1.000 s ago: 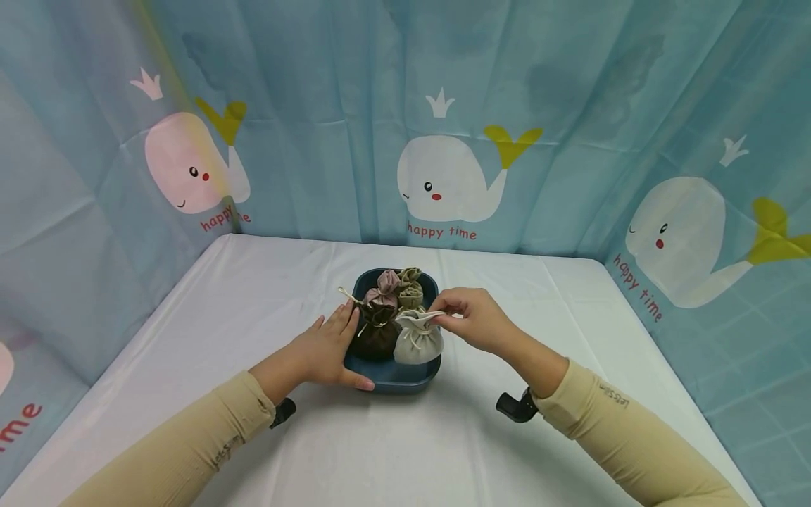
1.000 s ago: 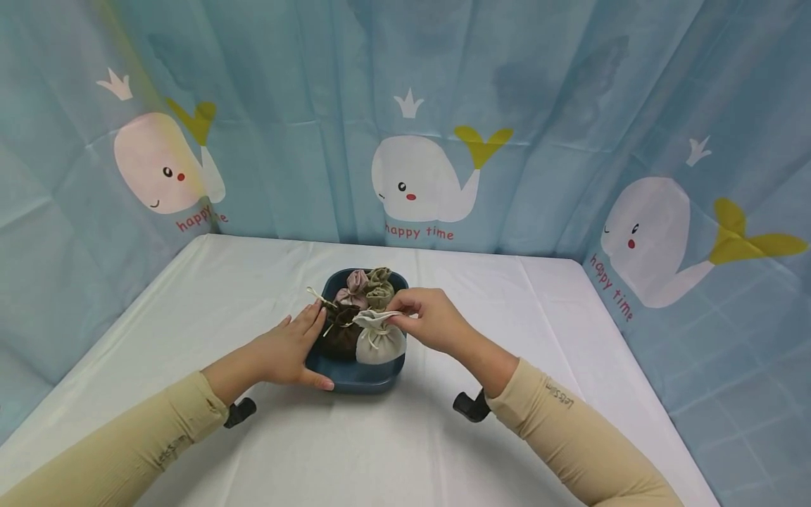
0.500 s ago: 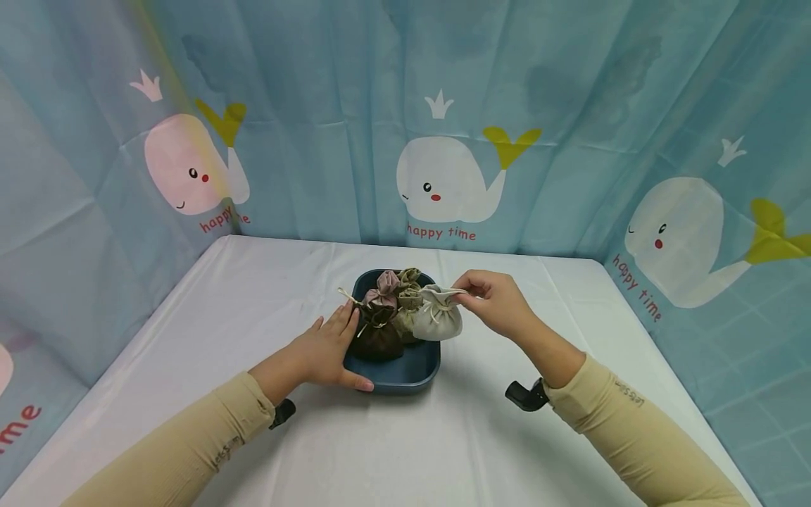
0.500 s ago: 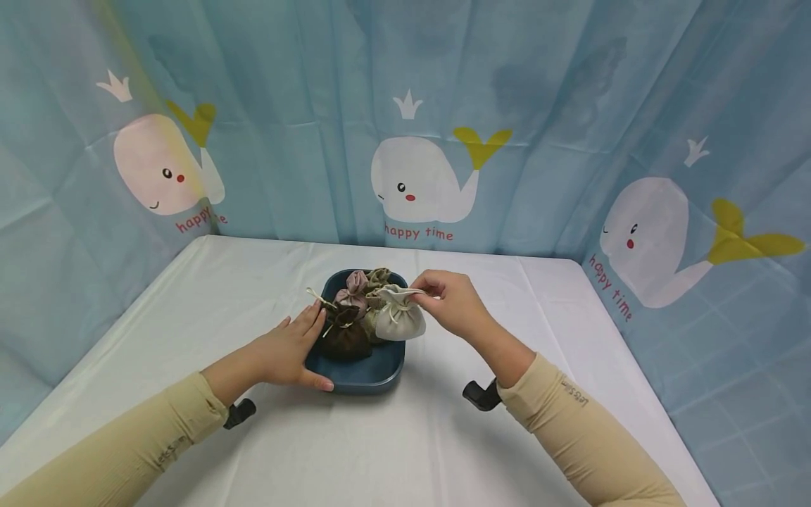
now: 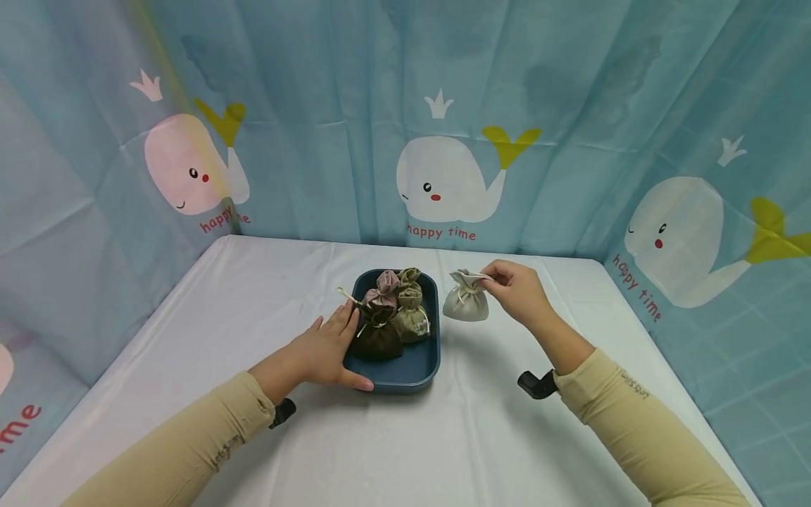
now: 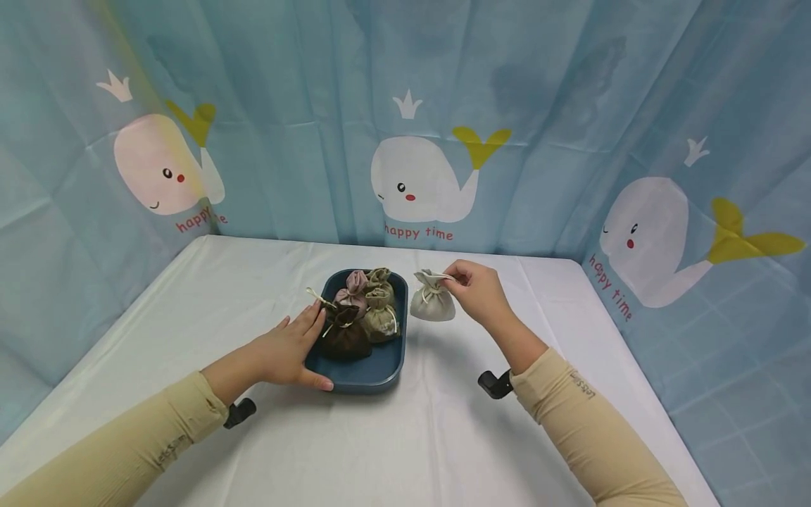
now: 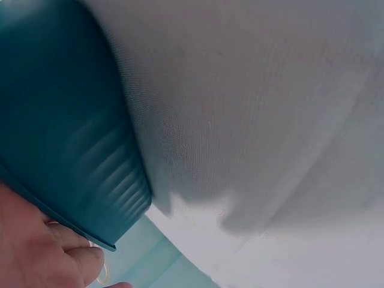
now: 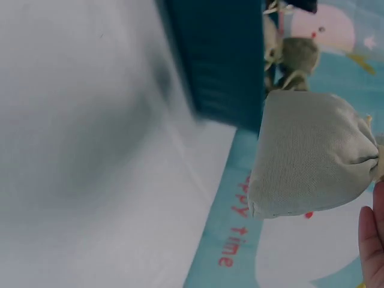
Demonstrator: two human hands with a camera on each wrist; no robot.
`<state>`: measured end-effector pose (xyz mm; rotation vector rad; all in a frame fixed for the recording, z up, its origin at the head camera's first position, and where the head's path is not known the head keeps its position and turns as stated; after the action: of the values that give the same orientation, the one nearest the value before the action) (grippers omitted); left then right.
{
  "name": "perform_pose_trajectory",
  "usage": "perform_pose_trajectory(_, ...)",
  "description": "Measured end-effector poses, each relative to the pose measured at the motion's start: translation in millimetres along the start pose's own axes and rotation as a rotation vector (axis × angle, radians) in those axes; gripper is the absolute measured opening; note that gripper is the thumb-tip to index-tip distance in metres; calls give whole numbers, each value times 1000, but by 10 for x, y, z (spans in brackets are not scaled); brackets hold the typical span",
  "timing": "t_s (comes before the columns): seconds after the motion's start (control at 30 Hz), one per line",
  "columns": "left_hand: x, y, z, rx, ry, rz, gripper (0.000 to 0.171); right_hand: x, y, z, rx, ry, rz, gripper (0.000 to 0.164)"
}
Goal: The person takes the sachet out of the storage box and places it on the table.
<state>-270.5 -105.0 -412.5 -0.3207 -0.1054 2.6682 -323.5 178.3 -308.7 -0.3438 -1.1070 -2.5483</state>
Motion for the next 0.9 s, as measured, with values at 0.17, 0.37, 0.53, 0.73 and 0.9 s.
perform_pose_trajectory(0.17,8,9,-12,4,5,1,133,53,-152,-19,-26,-10,-15,6)
perform_pose_trajectory(0.37,6,13,-10,6,10,5,133,107,-374,-63,-69,-20,-60,8)
perform_pose_trajectory(0.53,7,9,-8,0,12,7,133,135,-594,-110,-86,-37,-131,10)
perform_pose_trajectory(0.73,12,6,-12,10,12,5,133,160,-778,-180,-76,-57,-202,12)
perform_pose_trajectory(0.9,15,0,-9,6,10,5,134,146,-847,-259,-69,-40,-225,11)
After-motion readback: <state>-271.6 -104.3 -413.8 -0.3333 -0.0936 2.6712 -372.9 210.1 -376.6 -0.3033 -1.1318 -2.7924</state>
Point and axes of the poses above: each hand's wrist, its own x-axis towards the middle knuckle, its own z-axis out of the back of the hand, y = z × x, the point moved 8 cm from there along x, towards the middle knuckle, and after that the axes turned 1 degree about y, right-handed, at the moved point
